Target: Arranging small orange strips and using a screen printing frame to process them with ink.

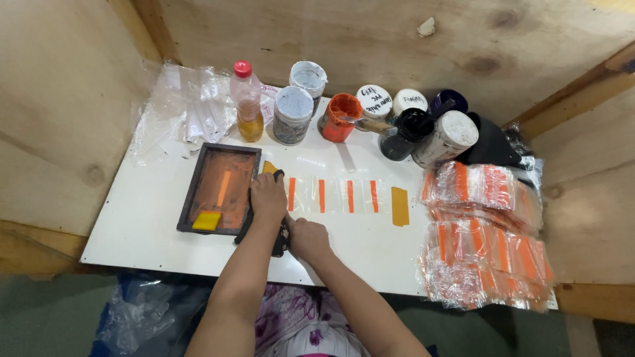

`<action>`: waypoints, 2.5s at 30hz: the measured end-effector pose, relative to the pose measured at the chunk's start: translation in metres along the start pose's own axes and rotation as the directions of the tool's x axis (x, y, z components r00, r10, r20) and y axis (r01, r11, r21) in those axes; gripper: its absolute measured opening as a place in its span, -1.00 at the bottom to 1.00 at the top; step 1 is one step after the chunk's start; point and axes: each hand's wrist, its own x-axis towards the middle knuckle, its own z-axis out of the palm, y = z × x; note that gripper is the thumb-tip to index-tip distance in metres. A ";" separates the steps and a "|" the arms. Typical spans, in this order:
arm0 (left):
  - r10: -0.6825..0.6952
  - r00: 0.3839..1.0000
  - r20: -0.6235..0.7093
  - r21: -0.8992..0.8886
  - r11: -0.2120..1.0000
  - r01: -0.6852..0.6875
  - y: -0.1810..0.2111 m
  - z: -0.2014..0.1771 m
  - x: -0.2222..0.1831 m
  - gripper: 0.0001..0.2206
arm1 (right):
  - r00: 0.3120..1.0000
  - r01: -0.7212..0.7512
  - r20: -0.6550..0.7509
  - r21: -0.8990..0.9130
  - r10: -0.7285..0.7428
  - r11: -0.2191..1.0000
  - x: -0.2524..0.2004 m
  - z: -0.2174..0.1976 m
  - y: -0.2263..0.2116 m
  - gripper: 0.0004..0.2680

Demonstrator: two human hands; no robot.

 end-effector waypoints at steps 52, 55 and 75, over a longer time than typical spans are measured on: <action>0.332 0.932 0.147 -0.550 0.810 -0.202 0.120 -0.091 -0.117 -0.38 | 0.782 -0.365 -0.129 0.698 0.610 0.616 -0.002 0.064 0.170 -0.84; 0.309 0.935 0.176 -0.538 0.825 -0.171 0.117 -0.093 -0.118 -0.37 | 0.851 -0.467 -0.016 0.436 0.525 0.770 -0.007 0.038 0.147 -0.79; 0.299 0.930 0.212 -0.597 0.793 -0.119 0.132 -0.102 -0.108 -0.24 | 0.836 -0.359 -0.080 0.669 0.544 0.651 -0.038 0.008 0.173 -0.71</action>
